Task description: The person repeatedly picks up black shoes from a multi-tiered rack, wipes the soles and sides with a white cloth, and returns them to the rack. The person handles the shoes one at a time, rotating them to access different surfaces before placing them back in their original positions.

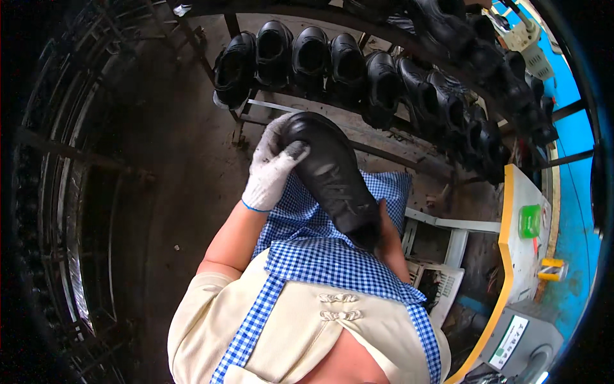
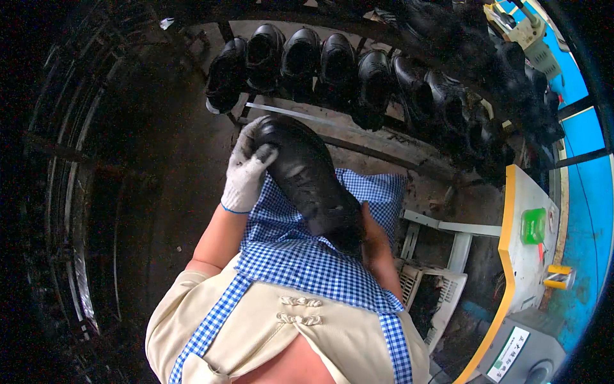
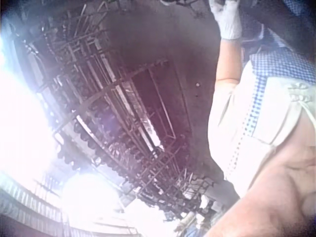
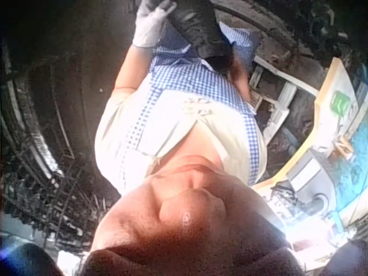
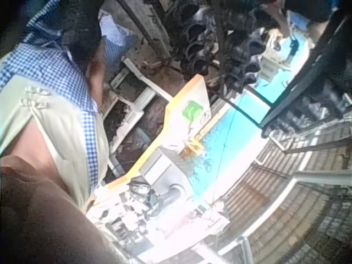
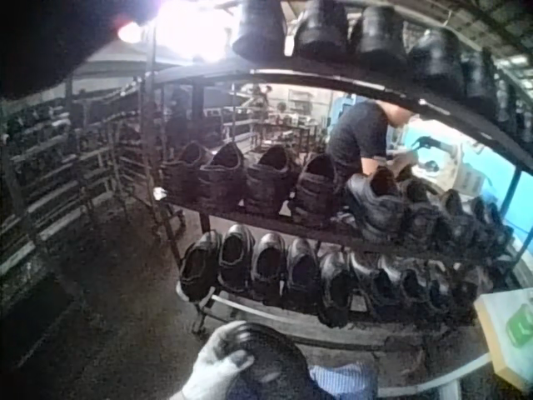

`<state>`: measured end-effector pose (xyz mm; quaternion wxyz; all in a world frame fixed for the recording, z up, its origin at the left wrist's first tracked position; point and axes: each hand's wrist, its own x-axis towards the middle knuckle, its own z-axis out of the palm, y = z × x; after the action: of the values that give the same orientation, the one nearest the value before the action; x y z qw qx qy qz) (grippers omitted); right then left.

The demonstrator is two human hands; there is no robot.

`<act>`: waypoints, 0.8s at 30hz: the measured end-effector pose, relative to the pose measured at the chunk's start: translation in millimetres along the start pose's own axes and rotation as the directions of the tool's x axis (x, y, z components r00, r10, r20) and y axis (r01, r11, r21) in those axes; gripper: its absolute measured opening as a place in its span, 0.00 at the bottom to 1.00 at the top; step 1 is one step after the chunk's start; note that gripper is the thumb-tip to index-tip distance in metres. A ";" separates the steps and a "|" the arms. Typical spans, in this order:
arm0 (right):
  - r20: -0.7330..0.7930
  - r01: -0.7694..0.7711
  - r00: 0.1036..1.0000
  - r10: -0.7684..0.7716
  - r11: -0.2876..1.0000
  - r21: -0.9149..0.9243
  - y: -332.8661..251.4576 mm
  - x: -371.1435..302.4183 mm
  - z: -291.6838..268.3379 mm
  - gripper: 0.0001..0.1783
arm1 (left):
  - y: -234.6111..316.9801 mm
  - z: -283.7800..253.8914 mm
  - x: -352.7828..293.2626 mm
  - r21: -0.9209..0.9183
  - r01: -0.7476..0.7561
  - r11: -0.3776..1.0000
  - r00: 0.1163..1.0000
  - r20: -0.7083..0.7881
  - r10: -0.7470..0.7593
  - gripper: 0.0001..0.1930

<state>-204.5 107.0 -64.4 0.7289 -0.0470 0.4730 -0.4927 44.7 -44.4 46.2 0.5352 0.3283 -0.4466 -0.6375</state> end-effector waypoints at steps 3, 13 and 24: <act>0.313 0.179 0.941 -0.131 0.975 -0.132 -11.3 7.5 -22.9 0.43 | -16.9 -24.3 5.7 -0.235 0.020 0.972 1.000 0.021 -0.015 0.31; 0.504 0.561 0.760 -0.410 0.805 -0.191 -63.0 -11.8 1.7 0.55 | -62.6 -80.0 11.7 -0.420 0.142 0.896 0.983 0.164 -0.079 0.33; 0.544 0.787 0.553 -0.631 0.609 -0.094 -69.8 -21.6 34.4 0.58 | -48.3 -66.5 2.7 -0.526 0.205 0.825 0.978 0.129 -0.161 0.32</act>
<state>-227.7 74.2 5.7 0.5327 -0.4713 0.2999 -0.6357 85.0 -60.2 -23.8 0.5238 0.1816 -0.2376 -0.7976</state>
